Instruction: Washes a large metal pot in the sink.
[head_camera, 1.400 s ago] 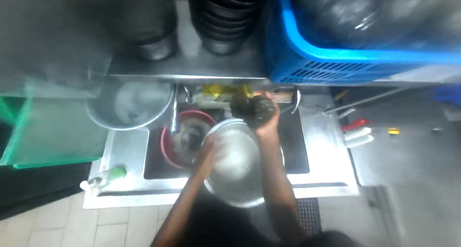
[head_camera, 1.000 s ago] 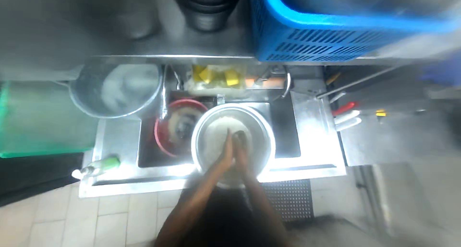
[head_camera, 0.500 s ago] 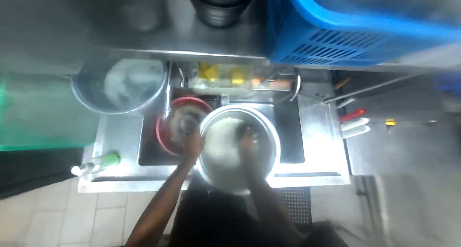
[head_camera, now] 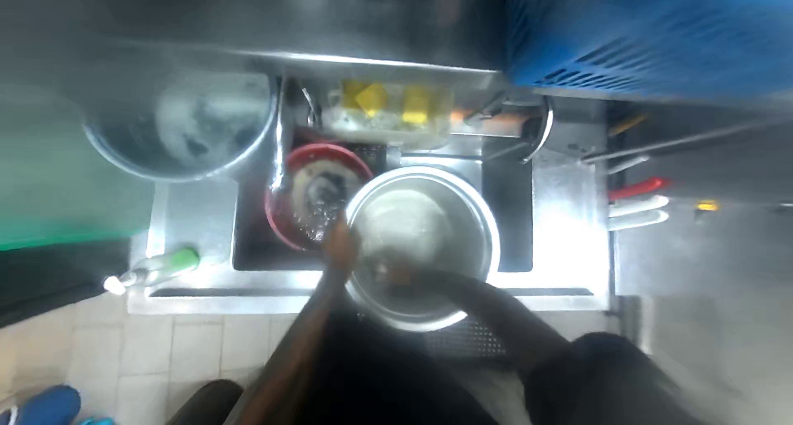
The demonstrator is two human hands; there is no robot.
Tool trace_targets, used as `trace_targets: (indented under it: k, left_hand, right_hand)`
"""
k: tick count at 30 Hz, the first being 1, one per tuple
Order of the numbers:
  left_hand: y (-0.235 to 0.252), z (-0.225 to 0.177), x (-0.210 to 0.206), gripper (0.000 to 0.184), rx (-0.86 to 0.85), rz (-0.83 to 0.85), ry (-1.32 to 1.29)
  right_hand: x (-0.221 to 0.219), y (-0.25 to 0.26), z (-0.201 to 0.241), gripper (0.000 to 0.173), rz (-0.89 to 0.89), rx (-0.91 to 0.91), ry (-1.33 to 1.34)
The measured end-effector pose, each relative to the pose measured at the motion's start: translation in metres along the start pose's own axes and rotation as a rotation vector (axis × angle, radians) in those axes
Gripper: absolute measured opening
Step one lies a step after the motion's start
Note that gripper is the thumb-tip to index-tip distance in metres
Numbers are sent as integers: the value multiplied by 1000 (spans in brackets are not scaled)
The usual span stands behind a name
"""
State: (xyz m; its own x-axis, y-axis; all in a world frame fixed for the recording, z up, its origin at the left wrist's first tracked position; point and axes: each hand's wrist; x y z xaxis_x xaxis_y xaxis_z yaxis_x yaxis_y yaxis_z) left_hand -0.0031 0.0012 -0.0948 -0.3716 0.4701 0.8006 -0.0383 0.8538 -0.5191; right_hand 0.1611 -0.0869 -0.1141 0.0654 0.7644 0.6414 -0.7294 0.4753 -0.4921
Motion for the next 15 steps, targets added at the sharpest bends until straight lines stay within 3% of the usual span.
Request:
trace_targets:
  k: [1, 2, 4, 6, 8, 10, 12, 14, 15]
  left_hand:
    - [-7, -3, -2, 53, 31, 9, -25]
    - [-11, -5, -1, 56, 48, 10, -47]
    - [-12, -8, 2, 55, 82, 47, -56]
    - [-14, -3, -6, 53, 93, 81, -70]
    - [-18, 2, -20, 56, 72, 35, -108]
    - [-26, 4, -30, 57, 71, 2, -168]
    - [-33, 6, -38, 62, 86, -7, -203]
    - [-32, 4, -39, 60, 92, -32, -195]
    - [-32, 2, -38, 60, 97, -34, -199]
  right_hand:
    - [-38, 34, -33, 38, -226, 22, 12]
    - [-47, 62, -50, 40, -317, -39, -4]
    - [-26, 96, -74, 44, -354, -297, 28]
    - [-8, 99, -90, 42, -485, -477, 74]
    - [15, 83, -115, 46, -591, -616, 11]
    - [25, 50, -143, 64, -535, -783, -83]
    - [-2, 4, -152, 55, -527, -929, -172]
    - [-50, -38, -136, 46, -668, -993, -256]
    - [-50, -52, -105, 48, -463, -1072, -134]
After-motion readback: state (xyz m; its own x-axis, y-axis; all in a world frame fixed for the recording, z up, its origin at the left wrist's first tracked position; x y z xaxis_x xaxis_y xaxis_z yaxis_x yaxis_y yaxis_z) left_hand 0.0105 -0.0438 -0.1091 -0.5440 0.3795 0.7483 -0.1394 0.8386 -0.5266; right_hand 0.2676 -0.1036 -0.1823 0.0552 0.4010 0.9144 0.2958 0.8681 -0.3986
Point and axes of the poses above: each hand's wrist, its own y-axis towards the middle knuckle, its own x-axis out of the back of the hand, z = x × y, and after that the axes turned 4 degrees about x, right-handed
